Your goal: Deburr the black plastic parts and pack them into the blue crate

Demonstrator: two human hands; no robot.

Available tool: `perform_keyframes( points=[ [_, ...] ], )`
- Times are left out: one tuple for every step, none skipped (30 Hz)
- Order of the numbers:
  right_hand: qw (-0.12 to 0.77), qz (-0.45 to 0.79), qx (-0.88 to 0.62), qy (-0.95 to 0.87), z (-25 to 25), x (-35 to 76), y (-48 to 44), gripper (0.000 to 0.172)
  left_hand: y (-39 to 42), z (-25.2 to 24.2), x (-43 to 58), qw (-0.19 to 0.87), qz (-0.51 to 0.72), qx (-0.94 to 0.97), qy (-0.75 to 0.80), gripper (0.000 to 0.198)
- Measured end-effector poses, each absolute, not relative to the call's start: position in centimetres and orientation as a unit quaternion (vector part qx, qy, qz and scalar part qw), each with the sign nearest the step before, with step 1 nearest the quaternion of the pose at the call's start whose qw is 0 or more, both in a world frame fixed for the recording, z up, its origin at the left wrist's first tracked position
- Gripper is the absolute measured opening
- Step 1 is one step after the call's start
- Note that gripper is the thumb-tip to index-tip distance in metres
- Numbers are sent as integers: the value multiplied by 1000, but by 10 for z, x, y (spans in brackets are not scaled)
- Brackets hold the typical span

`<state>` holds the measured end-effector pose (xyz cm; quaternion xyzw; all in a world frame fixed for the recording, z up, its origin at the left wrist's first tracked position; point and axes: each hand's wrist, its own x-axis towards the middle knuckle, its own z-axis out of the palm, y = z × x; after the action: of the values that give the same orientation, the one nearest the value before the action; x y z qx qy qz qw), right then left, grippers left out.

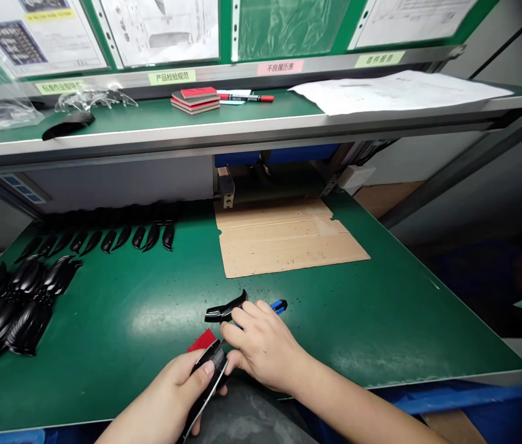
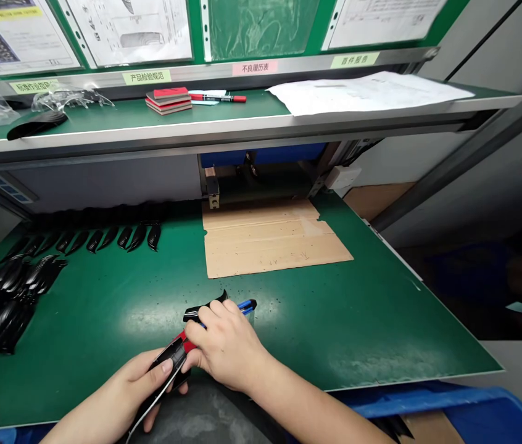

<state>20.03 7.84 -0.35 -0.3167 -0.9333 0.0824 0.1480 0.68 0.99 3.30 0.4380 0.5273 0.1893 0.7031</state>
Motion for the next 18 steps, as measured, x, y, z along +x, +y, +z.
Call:
perform_keyframes(
  points=[
    [151,80,-309,-936,-4,200,79,72,10,34,8,698,185,442,533,48],
    [154,78,-300,-938,-4,200,79,71,10,36,9,692,178,446,539,49],
    [158,76,-292,-940,-4,200,79,69,9,38,10,685,172,452,544,50],
    [161,72,-286,-942,-5,200,79,67,9,40,10,678,166,460,548,51],
    [164,68,-280,-943,-6,200,80,65,9,42,11,672,161,468,550,52],
    [169,63,-276,-944,-7,200,80,63,9,45,12,667,158,476,551,53],
    [175,58,-271,-945,-8,200,80,62,9,48,12,662,151,484,552,54],
    [181,55,-266,-945,-9,201,80,61,9,51,13,654,142,493,555,53],
    [189,53,-260,-946,-10,201,80,62,10,54,14,644,132,503,562,52],
    [196,51,-254,-946,-10,201,80,62,10,57,15,630,121,514,570,49],
    [201,50,-249,-946,-10,202,79,61,10,59,16,611,113,527,579,46],
    [204,50,-245,-947,-11,202,79,60,10,61,17,592,110,539,589,43],
    [205,50,-242,-947,-11,203,78,58,11,63,17,575,111,549,597,40],
    [204,51,-242,-947,-12,203,78,57,11,63,18,562,113,554,603,39],
    [201,55,-242,-948,-13,203,78,55,11,64,18,556,114,556,607,38],
    [195,62,-242,-948,-14,204,78,54,11,64,18,555,112,555,610,38],
    [190,74,-242,-949,-15,204,78,55,11,64,19,555,110,552,612,38],
    [184,94,-238,-949,-16,205,79,56,11,63,19,557,109,550,613,37]
  ],
)
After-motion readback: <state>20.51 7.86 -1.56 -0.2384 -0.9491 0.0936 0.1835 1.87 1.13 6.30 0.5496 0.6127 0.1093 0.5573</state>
